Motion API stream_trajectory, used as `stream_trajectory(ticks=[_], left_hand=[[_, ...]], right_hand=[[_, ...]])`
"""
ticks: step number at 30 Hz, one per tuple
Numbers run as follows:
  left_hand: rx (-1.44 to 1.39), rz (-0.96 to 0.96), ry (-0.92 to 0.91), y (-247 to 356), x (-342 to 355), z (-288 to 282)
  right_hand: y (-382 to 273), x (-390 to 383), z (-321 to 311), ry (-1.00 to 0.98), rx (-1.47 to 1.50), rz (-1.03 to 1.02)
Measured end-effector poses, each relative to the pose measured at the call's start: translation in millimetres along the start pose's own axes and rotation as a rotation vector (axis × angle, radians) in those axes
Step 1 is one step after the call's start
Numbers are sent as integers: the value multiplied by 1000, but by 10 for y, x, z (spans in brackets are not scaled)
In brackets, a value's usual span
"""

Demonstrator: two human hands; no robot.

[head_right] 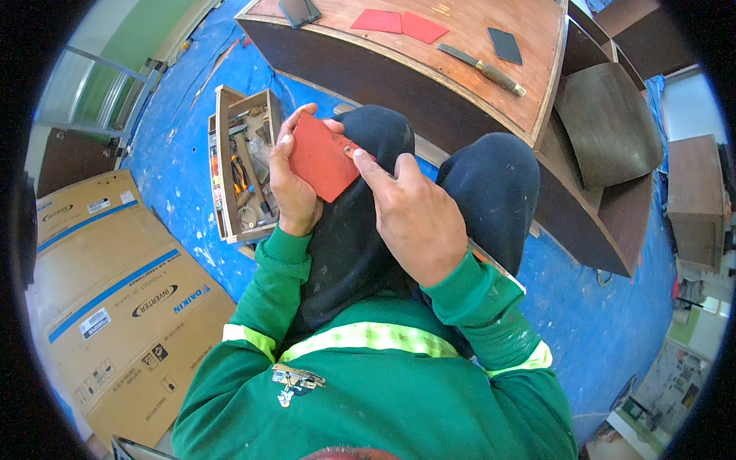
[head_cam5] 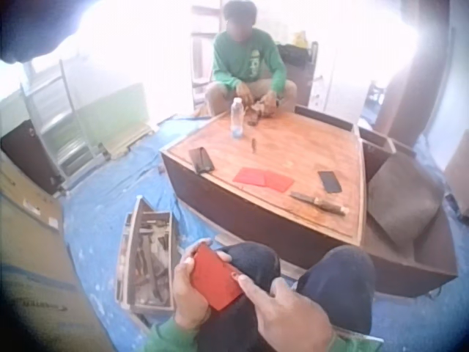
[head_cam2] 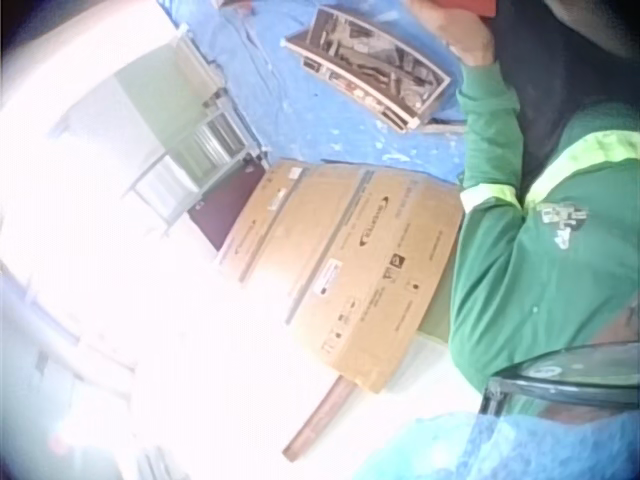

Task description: The person sits on the floor and uses a metal scoring tool to make a straight line on a red rectangular sheet. They hold the sheet in their left hand and score it with their right hand, then place the sheet on a nearby wooden surface and continue scoring.

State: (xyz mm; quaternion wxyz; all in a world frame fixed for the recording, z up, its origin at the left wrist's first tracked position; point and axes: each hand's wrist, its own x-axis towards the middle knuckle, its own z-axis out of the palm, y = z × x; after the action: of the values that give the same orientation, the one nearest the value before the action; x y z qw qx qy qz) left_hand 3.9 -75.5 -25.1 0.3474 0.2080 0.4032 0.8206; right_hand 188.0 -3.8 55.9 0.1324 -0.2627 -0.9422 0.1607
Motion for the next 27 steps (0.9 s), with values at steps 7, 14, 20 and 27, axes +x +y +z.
stream_trajectory(ticks=[7,14,20,27], left_hand=[[21,21,-4,23,40,30],[25,26,-12,-45,35,-13],[53,18,-1,-16,64,-1],[43,1,-9,-40,79,6]], right_hand=[[1,-47,-60,-7,-12,-6],[34,-99,-99,-70,-10,36],[74,-8,-55,-20,21,17],[82,-26,-95,-16,-3,-4]])
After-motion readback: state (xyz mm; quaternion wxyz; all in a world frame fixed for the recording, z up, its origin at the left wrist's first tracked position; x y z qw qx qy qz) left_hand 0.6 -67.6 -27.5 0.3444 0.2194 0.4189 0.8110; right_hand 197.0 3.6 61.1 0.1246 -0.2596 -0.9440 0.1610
